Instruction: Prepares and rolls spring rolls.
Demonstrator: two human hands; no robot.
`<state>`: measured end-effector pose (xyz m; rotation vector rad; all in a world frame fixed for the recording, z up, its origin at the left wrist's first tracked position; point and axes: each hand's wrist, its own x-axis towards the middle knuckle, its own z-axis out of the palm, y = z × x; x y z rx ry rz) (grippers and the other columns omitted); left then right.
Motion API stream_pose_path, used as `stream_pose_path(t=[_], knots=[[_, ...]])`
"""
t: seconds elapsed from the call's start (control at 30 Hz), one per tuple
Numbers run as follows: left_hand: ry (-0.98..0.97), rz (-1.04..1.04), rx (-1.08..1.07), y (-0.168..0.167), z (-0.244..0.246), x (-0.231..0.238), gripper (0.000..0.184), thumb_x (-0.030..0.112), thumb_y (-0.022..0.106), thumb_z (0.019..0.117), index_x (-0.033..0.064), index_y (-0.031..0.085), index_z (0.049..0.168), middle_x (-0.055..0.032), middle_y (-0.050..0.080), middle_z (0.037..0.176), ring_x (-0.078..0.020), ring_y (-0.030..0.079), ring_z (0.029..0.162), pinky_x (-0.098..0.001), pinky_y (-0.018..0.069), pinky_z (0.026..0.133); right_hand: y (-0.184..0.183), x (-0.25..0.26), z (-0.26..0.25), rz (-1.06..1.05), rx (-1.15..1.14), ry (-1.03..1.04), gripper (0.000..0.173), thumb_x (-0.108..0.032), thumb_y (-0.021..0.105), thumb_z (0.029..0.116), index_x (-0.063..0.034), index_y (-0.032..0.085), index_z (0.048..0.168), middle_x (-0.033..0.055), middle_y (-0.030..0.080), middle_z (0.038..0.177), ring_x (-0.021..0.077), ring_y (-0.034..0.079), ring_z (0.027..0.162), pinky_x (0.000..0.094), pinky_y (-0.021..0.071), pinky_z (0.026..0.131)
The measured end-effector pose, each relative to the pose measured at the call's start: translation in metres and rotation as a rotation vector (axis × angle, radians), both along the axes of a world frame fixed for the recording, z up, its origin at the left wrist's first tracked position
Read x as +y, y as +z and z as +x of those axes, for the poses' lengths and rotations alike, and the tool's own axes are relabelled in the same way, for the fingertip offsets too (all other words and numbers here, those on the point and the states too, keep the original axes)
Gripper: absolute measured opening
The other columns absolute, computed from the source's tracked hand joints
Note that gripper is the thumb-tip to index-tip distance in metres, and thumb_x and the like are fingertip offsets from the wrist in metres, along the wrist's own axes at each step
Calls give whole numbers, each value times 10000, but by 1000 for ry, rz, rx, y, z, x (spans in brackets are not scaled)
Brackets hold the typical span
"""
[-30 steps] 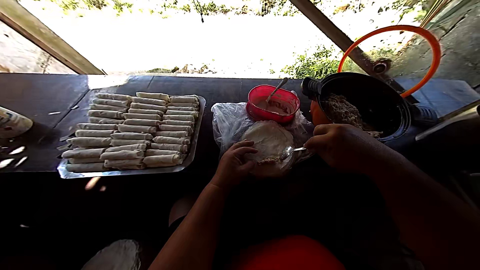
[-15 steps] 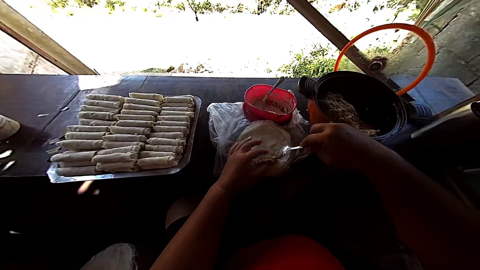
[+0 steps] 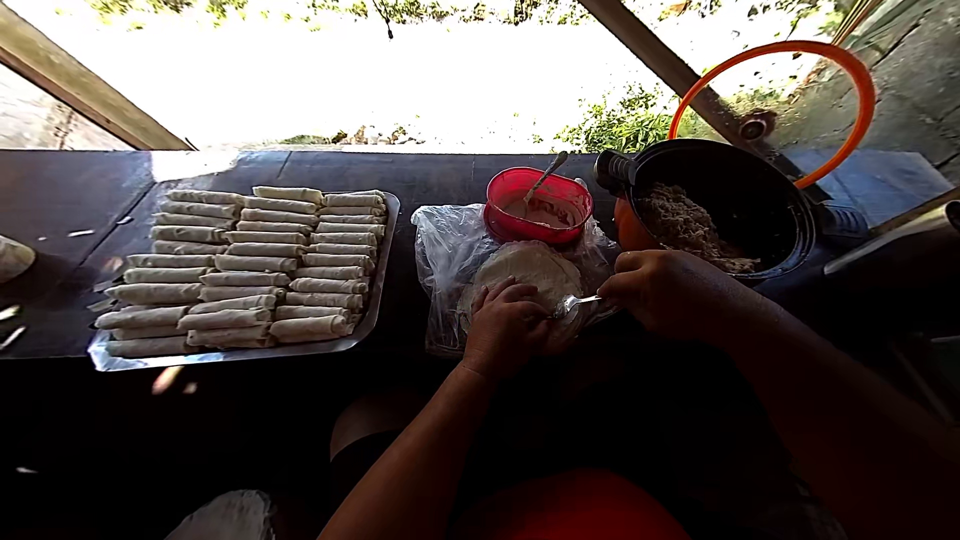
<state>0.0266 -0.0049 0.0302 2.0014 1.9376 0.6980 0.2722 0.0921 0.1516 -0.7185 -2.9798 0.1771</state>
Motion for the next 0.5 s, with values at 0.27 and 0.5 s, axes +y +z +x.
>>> stream_pose_path(t=[0.27,0.5], knots=[[-7,23,-2,0,2,-3,266,480,652,873,339,774,1064,90,670,1342,-195,468,1430,-613,302,1176,-1,3,3,-5,38,23,177,-242,615,999,-241,789,1029,-53,636,859,91,642,790,322,568,668],[-1,-69,11,4,3,1,187,459,640,918,359,793,962,105,654,1366,-183,431,1455,-601,260,1201,-1,5,6,-27,-16,28,170,-223,628,998,-249,792,1034,-49,642,875,103,649,807,343,575,676]])
